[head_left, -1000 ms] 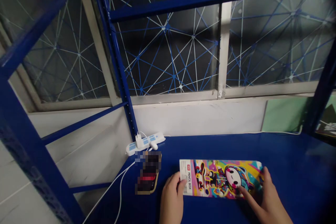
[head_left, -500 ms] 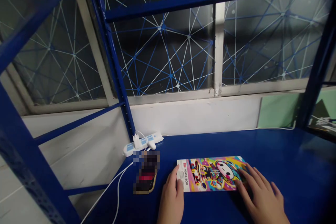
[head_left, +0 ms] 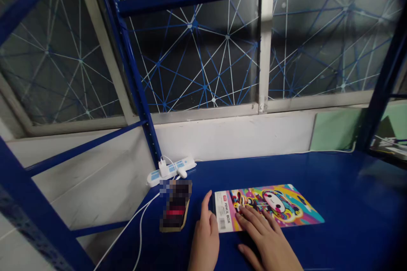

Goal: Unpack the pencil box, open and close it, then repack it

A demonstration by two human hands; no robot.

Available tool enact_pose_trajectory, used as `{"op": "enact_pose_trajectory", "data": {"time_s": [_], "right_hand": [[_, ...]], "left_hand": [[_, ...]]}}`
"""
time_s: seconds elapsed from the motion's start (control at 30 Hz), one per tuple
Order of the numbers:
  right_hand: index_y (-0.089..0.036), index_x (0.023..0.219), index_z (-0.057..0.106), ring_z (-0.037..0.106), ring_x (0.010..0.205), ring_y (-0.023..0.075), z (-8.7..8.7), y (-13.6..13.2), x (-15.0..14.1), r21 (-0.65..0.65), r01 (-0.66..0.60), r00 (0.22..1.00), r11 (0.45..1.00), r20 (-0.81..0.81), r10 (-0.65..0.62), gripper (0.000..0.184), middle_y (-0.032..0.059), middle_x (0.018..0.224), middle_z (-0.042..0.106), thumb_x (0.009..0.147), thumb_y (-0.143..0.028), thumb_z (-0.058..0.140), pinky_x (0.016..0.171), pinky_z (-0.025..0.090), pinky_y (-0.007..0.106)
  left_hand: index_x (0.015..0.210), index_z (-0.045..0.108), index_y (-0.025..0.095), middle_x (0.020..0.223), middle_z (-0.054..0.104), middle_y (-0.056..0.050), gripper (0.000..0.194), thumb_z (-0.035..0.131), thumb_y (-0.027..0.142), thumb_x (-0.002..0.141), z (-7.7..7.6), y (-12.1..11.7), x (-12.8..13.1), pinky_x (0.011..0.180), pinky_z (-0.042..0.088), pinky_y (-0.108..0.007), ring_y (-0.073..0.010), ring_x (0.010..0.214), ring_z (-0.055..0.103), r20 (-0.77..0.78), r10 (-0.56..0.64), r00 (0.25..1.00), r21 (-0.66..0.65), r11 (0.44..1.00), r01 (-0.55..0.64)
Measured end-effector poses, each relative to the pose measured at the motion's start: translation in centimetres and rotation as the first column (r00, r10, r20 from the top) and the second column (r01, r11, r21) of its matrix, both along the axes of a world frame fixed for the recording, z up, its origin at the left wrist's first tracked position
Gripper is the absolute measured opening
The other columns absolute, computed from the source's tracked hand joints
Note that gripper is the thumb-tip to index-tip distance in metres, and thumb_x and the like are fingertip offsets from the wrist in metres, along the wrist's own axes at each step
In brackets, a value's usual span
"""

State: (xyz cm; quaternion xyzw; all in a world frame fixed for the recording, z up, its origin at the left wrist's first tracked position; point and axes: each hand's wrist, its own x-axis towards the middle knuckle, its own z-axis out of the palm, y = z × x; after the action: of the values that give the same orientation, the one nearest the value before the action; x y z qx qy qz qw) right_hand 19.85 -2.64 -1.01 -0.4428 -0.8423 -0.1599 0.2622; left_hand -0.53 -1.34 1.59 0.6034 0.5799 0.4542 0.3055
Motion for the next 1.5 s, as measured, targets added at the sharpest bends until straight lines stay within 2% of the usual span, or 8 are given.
{"op": "enact_pose_trajectory", "data": {"time_s": [0.3, 0.43, 0.6, 0.7, 0.77, 0.97, 1.2, 1.5], "right_hand": [[-0.034, 0.141, 0.055, 0.056, 0.131, 0.0304, -2.4, 0.9, 10.7, 0.008, 0.247, 0.969, 0.969, 0.030, -0.247, 0.047, 0.0030, 0.145, 0.058, 0.097, -0.048, 0.053, 0.103, 0.045, 0.051], [-0.032, 0.146, 0.049, 0.053, 0.133, 0.0316, -3.2, 1.8, 11.6, 0.072, 0.245, 0.962, 0.967, 0.104, -0.252, 0.052, 0.0036, 0.150, 0.052, 0.097, -0.050, 0.051, 0.102, 0.046, 0.054], [-0.025, 0.147, 0.048, 0.055, 0.130, 0.0366, -3.5, 3.8, 10.3, 0.115, 0.229, 0.958, 0.967, 0.147, -0.245, 0.059, 0.0105, 0.150, 0.051, 0.092, -0.045, 0.058, 0.097, 0.050, 0.056], [-0.017, 0.144, 0.052, 0.053, 0.130, 0.0419, -3.1, 5.6, 9.6, 0.065, 0.236, 0.958, 0.970, 0.154, -0.243, 0.061, 0.0177, 0.148, 0.052, 0.088, -0.039, 0.061, 0.099, 0.048, 0.060], [-0.011, 0.142, 0.053, 0.052, 0.130, 0.0450, -2.5, 6.9, 9.2, 0.031, 0.231, 0.959, 0.973, 0.160, -0.233, 0.061, 0.0232, 0.146, 0.052, 0.088, -0.038, 0.062, 0.100, 0.046, 0.062], [-0.022, 0.150, 0.044, 0.042, 0.141, 0.0340, -0.2, 10.8, 6.7, -0.041, 0.079, 0.978, 0.996, 0.197, -0.069, 0.061, 0.0124, 0.153, 0.048, 0.090, -0.024, 0.056, 0.112, 0.039, 0.053], [-0.028, 0.154, 0.037, 0.037, 0.144, 0.0336, 1.3, 12.8, 3.5, -0.137, -0.005, 0.977, 0.991, 0.209, 0.034, 0.060, 0.0126, 0.157, 0.041, 0.096, -0.035, 0.054, 0.113, 0.035, 0.057], [-0.018, 0.144, 0.053, 0.047, 0.138, 0.0325, 1.3, 13.0, 10.9, -0.147, 0.044, 0.981, 0.988, 0.194, -0.015, 0.049, 0.0179, 0.147, 0.054, 0.098, -0.036, 0.054, 0.112, 0.039, 0.052]], "left_hand": [[0.153, 0.029, 0.021, 0.079, 0.063, 0.000, 0.053, 0.031, 0.035, 0.101, 0.1, 0.1, 0.3, 0.071, 0.050, -0.028, -0.0175, 0.069, 0.065, -0.062, 0.067, 0.996, 0.001, 0.998, -0.068], [0.149, 0.039, 0.016, 0.124, 0.062, -0.015, 0.052, 0.022, 0.032, 0.102, -0.1, 0.5, 0.4, 0.099, 0.048, -0.036, -0.0227, 0.115, 0.062, -0.292, 0.089, 0.952, 0.066, 0.995, -0.073], [0.146, 0.050, 0.020, 0.158, 0.041, -0.012, 0.053, 0.036, 0.043, 0.100, 1.4, 1.2, 1.7, 0.118, 0.028, -0.058, -0.0328, 0.149, 0.029, -0.773, -0.083, 0.629, -0.039, 0.996, 0.083], [0.148, 0.046, 0.013, 0.157, 0.040, -0.017, 0.078, 0.045, 0.067, 0.092, 2.4, 2.7, 2.6, 0.119, 0.016, -0.068, -0.0381, 0.150, 0.025, -0.886, -0.101, 0.453, -0.035, 0.988, 0.153], [0.149, 0.043, 0.007, 0.155, 0.039, -0.022, 0.083, 0.047, 0.067, 0.092, 2.7, 4.2, 3.1, 0.118, 0.020, -0.066, -0.0387, 0.149, 0.028, -0.915, -0.082, 0.394, -0.019, 0.987, 0.161], [0.148, 0.042, 0.000, 0.154, 0.039, -0.026, 0.068, 0.049, 0.046, 0.099, 3.2, 8.5, 4.4, 0.113, 0.037, -0.057, -0.0387, 0.146, 0.034, -0.930, -0.096, 0.355, -0.034, 0.984, 0.177], [0.149, 0.039, 0.001, 0.156, 0.037, -0.026, 0.065, 0.048, 0.041, 0.099, 3.0, 8.8, 3.6, 0.116, 0.036, -0.050, -0.0365, 0.145, 0.037, -0.918, -0.145, 0.368, -0.072, 0.976, 0.207], [0.152, 0.036, 0.012, 0.161, 0.032, -0.017, 0.054, 0.038, 0.024, 0.100, 2.9, 8.2, 3.1, 0.112, 0.038, -0.058, -0.0312, 0.149, 0.031, -0.913, -0.183, 0.365, -0.105, 0.969, 0.224]]}}
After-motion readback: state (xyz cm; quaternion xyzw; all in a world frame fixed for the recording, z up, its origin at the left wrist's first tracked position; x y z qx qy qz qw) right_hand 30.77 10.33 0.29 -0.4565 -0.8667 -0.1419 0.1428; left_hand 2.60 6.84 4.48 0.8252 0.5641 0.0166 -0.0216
